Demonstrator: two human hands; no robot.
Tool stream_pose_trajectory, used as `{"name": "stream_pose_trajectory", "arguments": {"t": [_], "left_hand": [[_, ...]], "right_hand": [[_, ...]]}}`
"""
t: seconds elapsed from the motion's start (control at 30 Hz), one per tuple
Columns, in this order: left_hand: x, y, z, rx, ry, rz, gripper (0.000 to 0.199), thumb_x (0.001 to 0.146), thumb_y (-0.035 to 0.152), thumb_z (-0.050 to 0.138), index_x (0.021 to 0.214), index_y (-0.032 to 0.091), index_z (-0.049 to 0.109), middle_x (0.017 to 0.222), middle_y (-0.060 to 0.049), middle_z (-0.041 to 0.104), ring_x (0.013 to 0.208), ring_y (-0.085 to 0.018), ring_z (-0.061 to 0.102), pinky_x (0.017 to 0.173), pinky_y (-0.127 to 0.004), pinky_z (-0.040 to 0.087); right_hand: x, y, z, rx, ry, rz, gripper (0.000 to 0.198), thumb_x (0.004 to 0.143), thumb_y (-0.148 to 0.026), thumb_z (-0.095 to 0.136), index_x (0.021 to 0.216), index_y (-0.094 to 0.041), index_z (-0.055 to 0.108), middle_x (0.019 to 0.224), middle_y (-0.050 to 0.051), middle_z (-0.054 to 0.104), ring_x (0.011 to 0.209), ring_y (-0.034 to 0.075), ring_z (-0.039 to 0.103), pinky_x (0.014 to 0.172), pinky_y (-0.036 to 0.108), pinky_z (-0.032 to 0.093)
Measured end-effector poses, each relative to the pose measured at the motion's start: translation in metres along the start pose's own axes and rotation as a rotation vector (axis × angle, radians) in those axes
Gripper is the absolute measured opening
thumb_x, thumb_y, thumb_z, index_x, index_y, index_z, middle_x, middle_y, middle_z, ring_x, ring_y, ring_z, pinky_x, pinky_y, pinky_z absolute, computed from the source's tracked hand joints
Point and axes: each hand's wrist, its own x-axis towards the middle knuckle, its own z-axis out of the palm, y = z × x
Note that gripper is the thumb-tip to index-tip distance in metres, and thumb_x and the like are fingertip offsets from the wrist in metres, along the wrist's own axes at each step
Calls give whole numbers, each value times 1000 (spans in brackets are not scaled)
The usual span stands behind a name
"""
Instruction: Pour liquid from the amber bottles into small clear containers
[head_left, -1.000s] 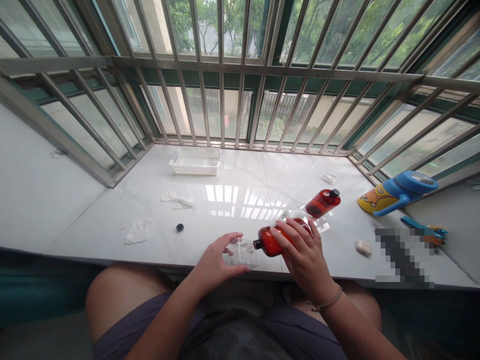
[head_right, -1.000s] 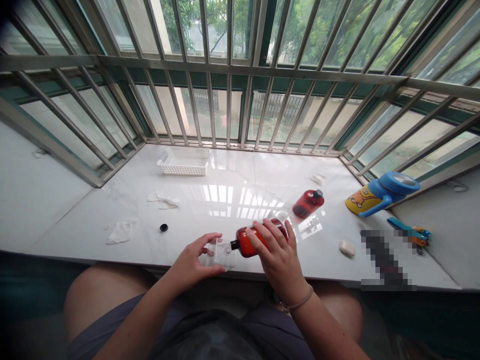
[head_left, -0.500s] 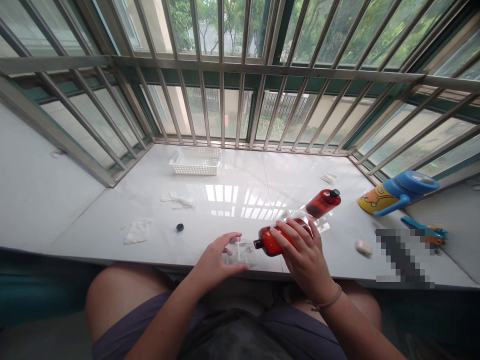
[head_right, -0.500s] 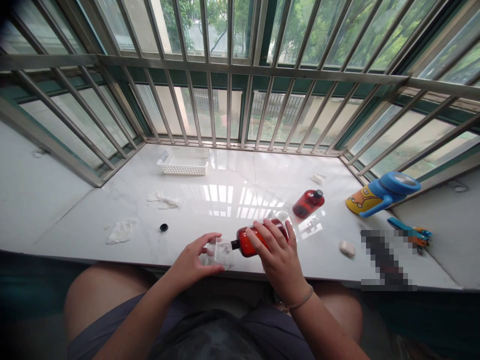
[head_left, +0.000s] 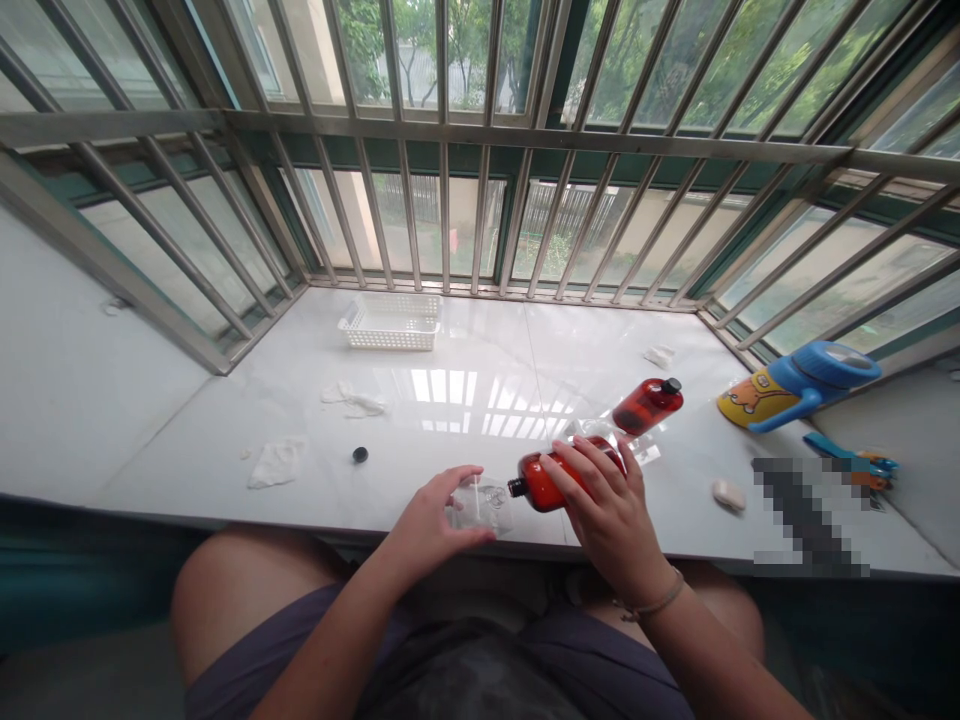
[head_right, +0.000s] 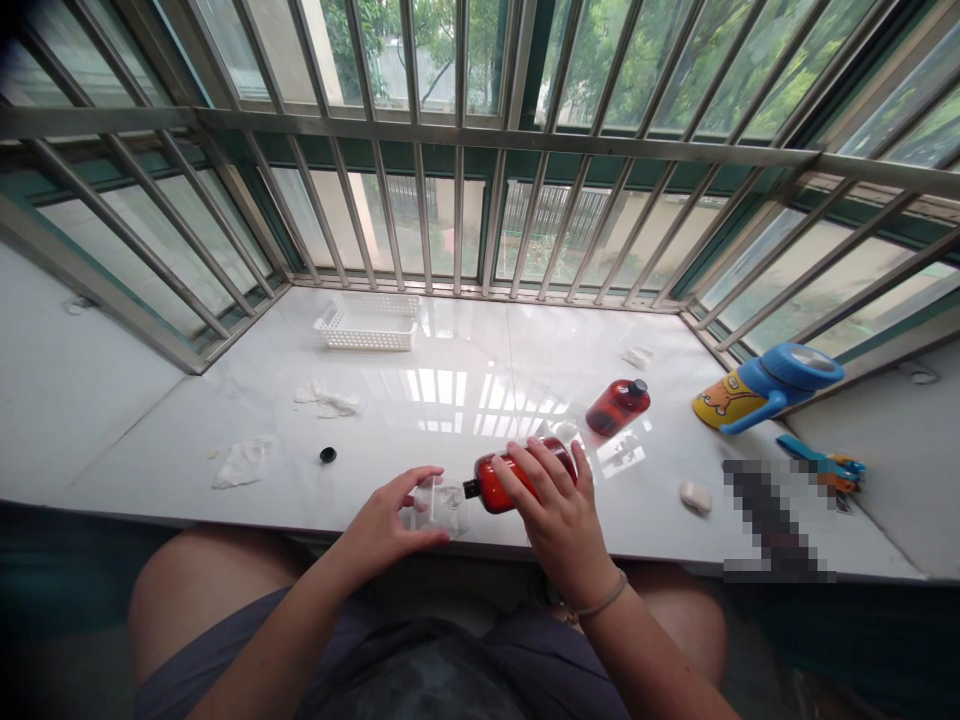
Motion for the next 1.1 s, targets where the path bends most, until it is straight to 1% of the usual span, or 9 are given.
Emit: {"name": "stream_pose_trajectory", "arguments": {"t": [0.23, 0.43, 0.6, 0.77, 0.9, 1.1], "left_hand": [[2, -3, 1, 14, 10, 4, 80, 72, 35, 97, 145, 32, 65, 146, -7, 70, 133, -32, 67, 109, -43, 59], [2, -5, 0, 36, 5, -1, 80, 72, 36, 96, 145, 34, 65, 148, -6, 69, 136, -32, 65, 109, -44, 59], [2, -5, 0, 43, -3, -22, 79, 73, 36, 95, 146, 34, 64, 148, -6, 69, 135, -32, 66, 110, -44, 58], [2, -5, 0, 36, 0, -14, 79, 73, 37, 95, 146, 33, 65, 148, -7, 69, 137, -33, 64, 110, -45, 58], [2, -4, 0, 29, 6, -10, 78, 72, 36, 96, 144, 34, 66, 147, -6, 70, 137, -33, 64, 109, -45, 58], [2, -3, -1, 26, 14, -9, 78, 71, 35, 96, 143, 33, 67, 147, -7, 70, 137, -33, 65, 110, -45, 58]], "right_hand": [[-2, 1, 2, -4, -10, 3, 51, 103, -6, 58, 149, -28, 63, 152, 7, 68, 147, 31, 56, 135, 67, 19], [-1, 1, 3, -11, -10, -5, 56, 100, -1, 56, 150, -28, 63, 152, 7, 68, 148, 31, 56, 135, 67, 19], [-2, 2, 3, -15, -17, -5, 57, 99, -1, 57, 149, -28, 63, 153, 6, 67, 148, 31, 56, 136, 67, 18], [-1, 1, 3, -21, -13, -9, 57, 100, -1, 56, 149, -28, 63, 152, 6, 68, 148, 31, 56, 136, 67, 18], [-1, 1, 2, -25, -20, -6, 60, 98, 1, 56, 150, -29, 62, 152, 6, 67, 149, 30, 55, 136, 66, 17], [0, 1, 1, -20, -22, -9, 55, 100, -3, 59, 149, -28, 63, 152, 6, 67, 149, 31, 56, 136, 66, 17]]}}
